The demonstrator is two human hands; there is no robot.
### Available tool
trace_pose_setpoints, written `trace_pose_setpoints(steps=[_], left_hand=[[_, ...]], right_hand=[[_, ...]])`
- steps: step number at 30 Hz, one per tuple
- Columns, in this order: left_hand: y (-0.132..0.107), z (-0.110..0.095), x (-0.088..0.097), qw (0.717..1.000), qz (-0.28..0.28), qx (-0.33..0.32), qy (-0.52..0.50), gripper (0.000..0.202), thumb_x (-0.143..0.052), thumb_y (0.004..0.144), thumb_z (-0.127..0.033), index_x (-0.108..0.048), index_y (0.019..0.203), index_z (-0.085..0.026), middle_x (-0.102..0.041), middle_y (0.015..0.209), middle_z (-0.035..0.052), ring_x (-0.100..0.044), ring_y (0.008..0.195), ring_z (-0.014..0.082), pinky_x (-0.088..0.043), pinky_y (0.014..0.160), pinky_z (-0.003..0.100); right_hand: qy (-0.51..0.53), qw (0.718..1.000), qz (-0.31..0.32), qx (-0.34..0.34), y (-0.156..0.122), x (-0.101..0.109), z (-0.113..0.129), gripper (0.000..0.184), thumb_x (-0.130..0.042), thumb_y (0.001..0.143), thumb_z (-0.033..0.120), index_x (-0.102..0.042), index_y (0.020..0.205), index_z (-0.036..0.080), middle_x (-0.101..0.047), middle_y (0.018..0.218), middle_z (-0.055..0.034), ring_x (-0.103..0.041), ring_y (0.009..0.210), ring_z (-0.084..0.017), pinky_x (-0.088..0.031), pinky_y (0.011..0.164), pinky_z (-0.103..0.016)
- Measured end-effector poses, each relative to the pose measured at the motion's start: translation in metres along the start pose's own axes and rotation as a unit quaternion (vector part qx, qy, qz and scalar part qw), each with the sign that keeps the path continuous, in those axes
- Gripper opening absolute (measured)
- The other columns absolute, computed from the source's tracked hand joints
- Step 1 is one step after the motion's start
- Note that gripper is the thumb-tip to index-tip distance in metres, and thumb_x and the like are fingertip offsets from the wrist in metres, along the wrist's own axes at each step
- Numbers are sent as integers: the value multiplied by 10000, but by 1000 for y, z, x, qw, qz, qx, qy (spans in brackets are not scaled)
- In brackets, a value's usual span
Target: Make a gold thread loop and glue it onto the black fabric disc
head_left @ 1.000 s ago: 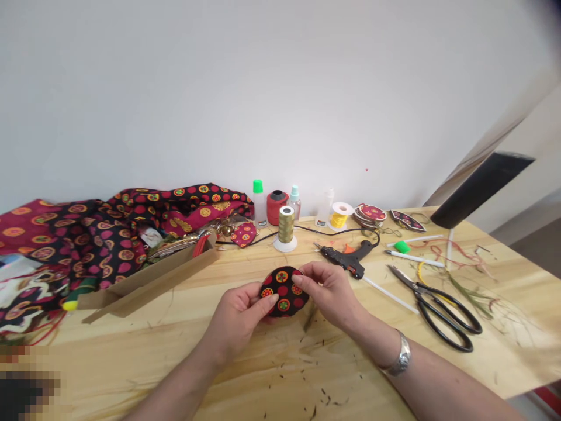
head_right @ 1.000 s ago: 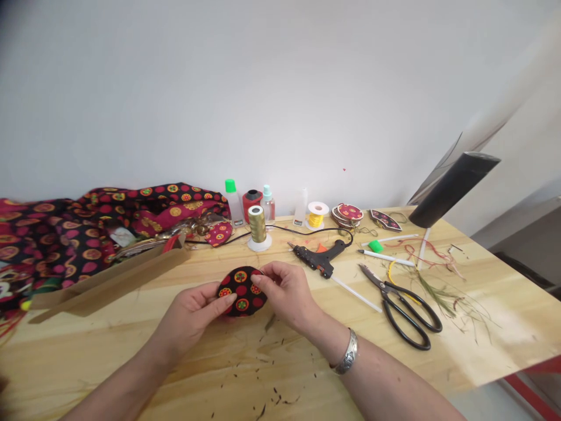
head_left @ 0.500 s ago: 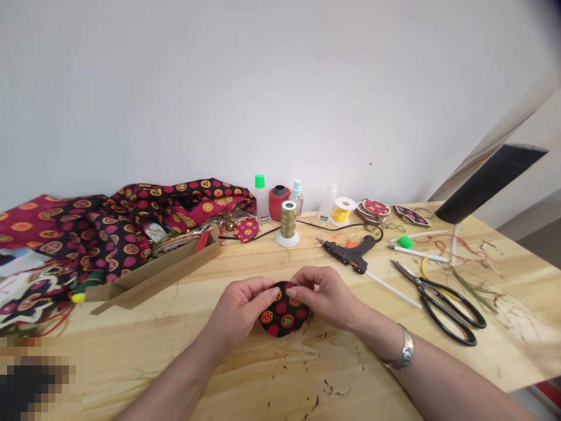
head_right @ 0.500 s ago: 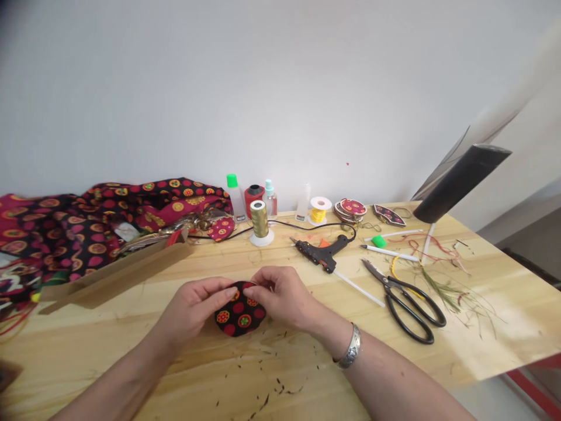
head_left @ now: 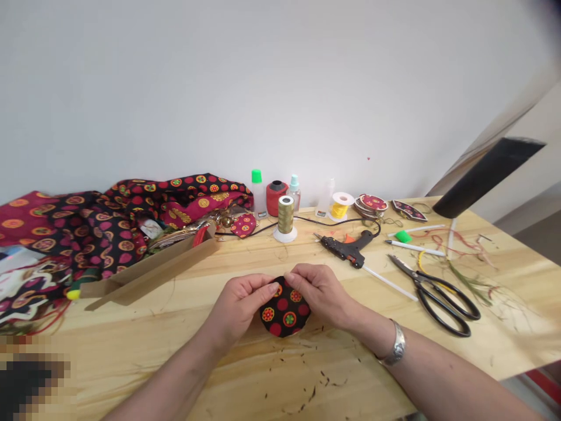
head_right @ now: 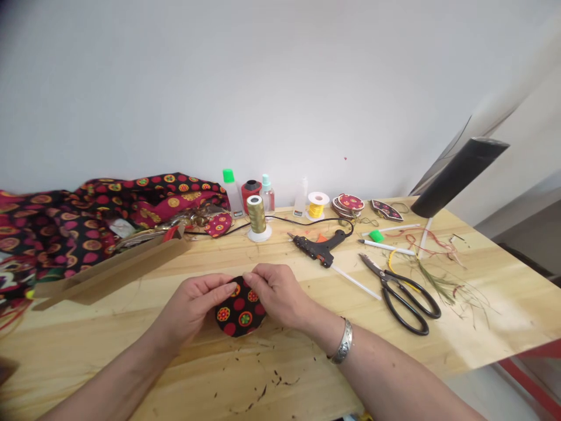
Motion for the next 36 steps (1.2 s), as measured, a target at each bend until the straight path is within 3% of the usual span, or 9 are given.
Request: trace_pose_setpoints(steps=[5, 9, 13, 16, 20, 30, 33, 36], left_hand=[[2, -1, 10, 995, -70, -5, -66, 192, -684, 729, -277, -743, 867, -158, -743, 729, 53, -650, 677, 159, -499, 658, 242], [3, -3, 15, 990, -103, -8, -101, 205, -701, 709, -261, -740, 871, -142, -744, 728, 63, -660, 647, 170, -519, 641, 262], [0, -6, 13, 986, -104, -18, -129, 261, -706, 707, -285, -730, 913, -126, -745, 793, 89, -670, 706, 194, -530, 668, 284], [0, -6, 6, 985, -71, -9, -155, 326, -689, 729, -318, -707, 986, -117, -736, 881, 119, -673, 753, 210, -540, 681, 306], [1, 0, 0, 983, -51, 20, -176, 309, -731, 692, -227, -701, 982, -128, -733, 895, 109, -679, 750, 191, -549, 702, 302], [1, 8, -1, 971, -128, 17, -201, 260, -763, 641, -180, -712, 885, -107, -738, 821, 88, -657, 703, 157, -555, 635, 261], [1, 8, 3, 965, -146, 12, -218, 229, -762, 640, -187, -718, 847, -99, -739, 759, 84, -662, 668, 150, -551, 637, 245], [1, 8, 11, 963, -167, 15, -212, 220, -766, 631, -182, -721, 822, -82, -738, 718, 89, -666, 641, 152, -550, 593, 227]], right_hand=[[92, 994, -9, -51, 5, 7, -9, 529, -303, 878, 577, -490, 630, 149, -387, 555, 32, -358, 515, -85, -295, 468, -213], [109, 992, 3, -59, 5, 4, -7, 444, -450, 834, 533, -501, 617, 148, -408, 549, 36, -355, 505, -80, -288, 461, -211], [121, 990, -19, -69, 4, 3, -8, 307, -568, 775, 421, -558, 652, 140, -509, 592, 16, -419, 533, -87, -348, 492, -217], [167, 982, -48, -74, 6, 3, -12, 301, -575, 765, 434, -575, 689, 143, -561, 618, -1, -485, 551, -108, -417, 522, -244], [202, 974, -72, -74, 7, 4, -15, 311, -590, 748, 453, -575, 691, 148, -574, 619, -1, -510, 551, -115, -449, 527, -258], [140, 981, -121, -53, 2, 2, -16, 283, -569, 788, 420, -582, 699, 151, -551, 610, 13, -463, 545, -97, -402, 504, -215], [125, 985, -111, -42, 1, -1, -11, 288, -535, 817, 416, -601, 734, 148, -572, 630, 6, -483, 560, -102, -411, 518, -215], [23, 996, -88, 4, 2, 7, 6, 287, -454, 880, 384, -631, 840, 162, -631, 718, -14, -531, 632, -118, -431, 579, -225]])
Point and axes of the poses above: each hand's wrist, its own y-axis towards the middle knuckle, its own x-axis out of the back of the hand, z = x × y, the point moved 7 cm from there along y, towards the middle knuckle
